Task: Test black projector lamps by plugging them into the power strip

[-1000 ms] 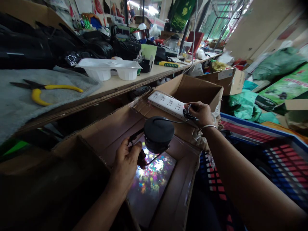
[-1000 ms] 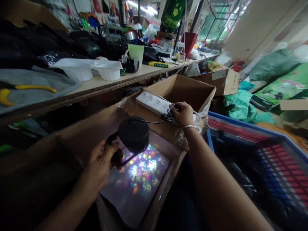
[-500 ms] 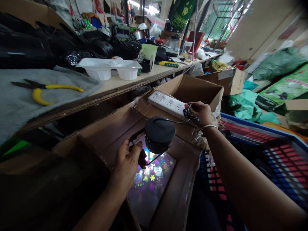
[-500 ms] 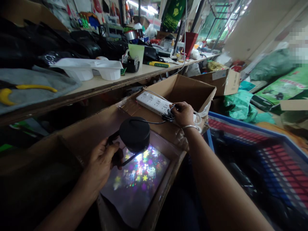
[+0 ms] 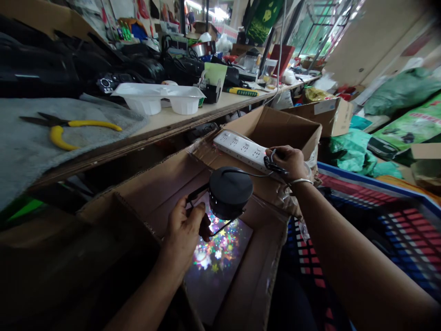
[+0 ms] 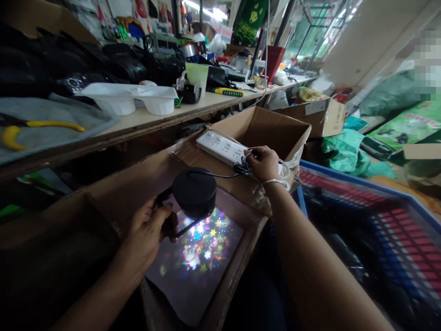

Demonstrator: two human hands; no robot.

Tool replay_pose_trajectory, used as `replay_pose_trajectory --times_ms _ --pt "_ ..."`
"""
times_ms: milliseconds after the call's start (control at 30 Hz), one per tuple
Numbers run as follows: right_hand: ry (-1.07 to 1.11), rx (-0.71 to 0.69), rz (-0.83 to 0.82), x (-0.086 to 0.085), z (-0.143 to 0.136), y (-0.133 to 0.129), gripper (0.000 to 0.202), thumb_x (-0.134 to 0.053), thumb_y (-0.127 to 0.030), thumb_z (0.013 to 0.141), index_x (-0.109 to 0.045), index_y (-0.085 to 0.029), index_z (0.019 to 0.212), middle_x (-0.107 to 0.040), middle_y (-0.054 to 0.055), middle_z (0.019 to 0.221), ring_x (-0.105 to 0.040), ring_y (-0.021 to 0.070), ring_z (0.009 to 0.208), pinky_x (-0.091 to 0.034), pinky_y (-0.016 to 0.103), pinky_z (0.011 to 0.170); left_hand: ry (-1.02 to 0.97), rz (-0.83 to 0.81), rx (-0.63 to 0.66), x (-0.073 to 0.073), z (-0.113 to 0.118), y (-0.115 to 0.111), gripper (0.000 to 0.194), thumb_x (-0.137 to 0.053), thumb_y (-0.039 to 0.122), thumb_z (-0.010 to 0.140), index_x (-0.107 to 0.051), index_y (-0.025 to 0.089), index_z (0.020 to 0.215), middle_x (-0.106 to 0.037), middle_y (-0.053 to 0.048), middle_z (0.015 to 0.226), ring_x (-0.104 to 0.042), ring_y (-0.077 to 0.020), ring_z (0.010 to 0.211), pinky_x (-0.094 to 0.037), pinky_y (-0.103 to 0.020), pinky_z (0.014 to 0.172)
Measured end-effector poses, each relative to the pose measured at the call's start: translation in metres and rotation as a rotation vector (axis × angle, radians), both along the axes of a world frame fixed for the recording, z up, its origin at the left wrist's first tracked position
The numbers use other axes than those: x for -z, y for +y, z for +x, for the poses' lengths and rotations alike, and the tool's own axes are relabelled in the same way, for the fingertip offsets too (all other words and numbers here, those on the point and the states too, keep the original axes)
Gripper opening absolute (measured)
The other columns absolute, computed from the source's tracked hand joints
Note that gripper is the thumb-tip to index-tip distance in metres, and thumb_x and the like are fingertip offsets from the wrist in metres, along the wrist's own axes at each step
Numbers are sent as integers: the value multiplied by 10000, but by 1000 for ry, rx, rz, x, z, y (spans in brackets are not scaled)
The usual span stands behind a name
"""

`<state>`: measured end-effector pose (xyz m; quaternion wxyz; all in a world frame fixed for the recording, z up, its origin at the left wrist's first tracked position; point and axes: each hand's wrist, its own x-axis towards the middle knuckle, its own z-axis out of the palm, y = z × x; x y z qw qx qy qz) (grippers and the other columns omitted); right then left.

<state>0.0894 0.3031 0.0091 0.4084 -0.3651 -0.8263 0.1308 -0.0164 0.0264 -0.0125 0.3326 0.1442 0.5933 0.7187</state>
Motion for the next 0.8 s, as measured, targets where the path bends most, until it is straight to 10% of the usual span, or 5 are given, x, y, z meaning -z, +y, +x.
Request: replay_pose_trajectory --times_ms 567,800 --pt "45 -25 -73 -1 0 -1 294 -593 -356 688 -719 -112 792 -681 105 767 -614 212 705 -485 331 631 27 -15 -11 0 -1 -2 125 -564 296 752 -506 203 812 -481 84 470 -429 -96 364 -374 -187 305" --pt "332 -48 -383 -12 -5 -2 361 -744 -455 523 -678 -120 641 -605 22 558 -513 118 502 -401 240 462 92 -35 34 3 1 -2 182 -577 348 772 -513 206 866 -482 90 482 -446 -92 383 -394 -182 340"
